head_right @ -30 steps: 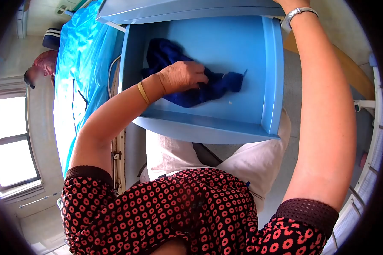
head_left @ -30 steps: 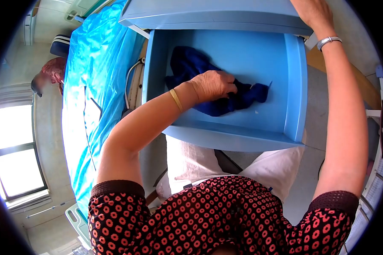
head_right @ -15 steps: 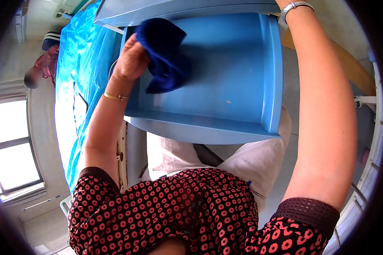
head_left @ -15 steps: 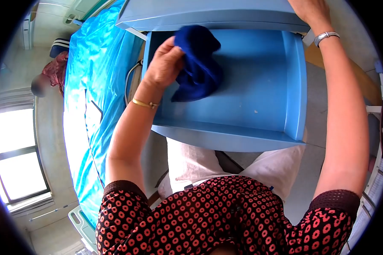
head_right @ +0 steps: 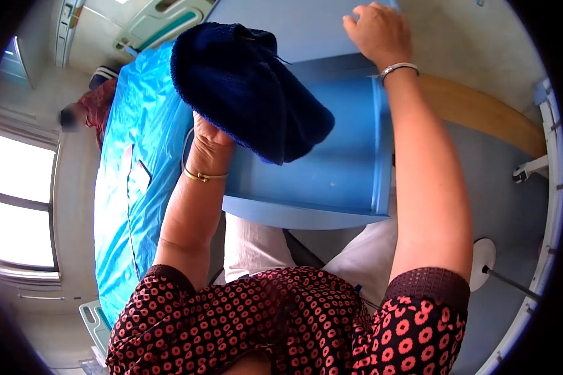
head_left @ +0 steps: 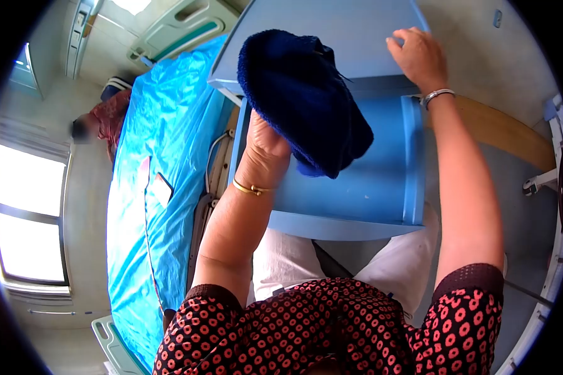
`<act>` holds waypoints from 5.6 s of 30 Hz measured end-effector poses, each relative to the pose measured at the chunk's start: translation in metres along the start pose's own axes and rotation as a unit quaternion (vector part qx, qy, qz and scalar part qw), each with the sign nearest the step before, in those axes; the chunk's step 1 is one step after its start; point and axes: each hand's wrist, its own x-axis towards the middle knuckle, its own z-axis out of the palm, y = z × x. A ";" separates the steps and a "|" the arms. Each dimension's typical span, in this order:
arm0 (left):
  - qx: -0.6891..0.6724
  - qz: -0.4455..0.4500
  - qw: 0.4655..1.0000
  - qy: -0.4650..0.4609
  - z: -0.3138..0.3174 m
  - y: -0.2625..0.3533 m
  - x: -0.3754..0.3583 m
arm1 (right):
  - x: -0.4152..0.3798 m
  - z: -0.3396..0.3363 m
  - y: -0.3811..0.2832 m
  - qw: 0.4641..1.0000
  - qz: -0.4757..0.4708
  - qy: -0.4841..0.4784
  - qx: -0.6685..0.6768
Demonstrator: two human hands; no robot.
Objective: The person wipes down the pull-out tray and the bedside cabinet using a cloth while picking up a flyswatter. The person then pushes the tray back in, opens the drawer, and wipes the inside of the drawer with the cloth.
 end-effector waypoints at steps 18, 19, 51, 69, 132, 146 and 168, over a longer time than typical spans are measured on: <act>0.348 0.139 0.927 -0.016 0.070 0.000 0.040 | -0.495 -0.023 0.184 0.800 0.550 -0.007 0.238; 0.355 0.161 0.921 -0.006 0.052 0.020 0.038 | -0.493 -0.020 0.184 0.800 0.549 -0.010 0.241; 0.882 -0.042 0.420 -0.211 -0.108 -0.046 -0.049 | -0.005 -0.006 0.004 0.998 -0.041 -0.041 0.002; 0.914 -0.044 0.366 -0.171 -0.116 -0.082 -0.023 | -0.006 -0.008 0.000 0.998 -0.006 -0.059 0.003; 0.893 -0.048 0.306 -0.325 -0.103 -0.063 -0.056 | -0.009 -0.006 0.001 0.999 -0.001 -0.036 -0.011; 0.930 -0.076 0.196 -0.301 -0.116 0.020 -0.069 | -0.009 -0.008 -0.002 0.999 0.005 -0.044 -0.006; 0.932 -0.117 0.287 0.188 -0.176 -0.030 0.070 | 0.001 0.016 0.023 0.997 -0.035 -0.027 -0.070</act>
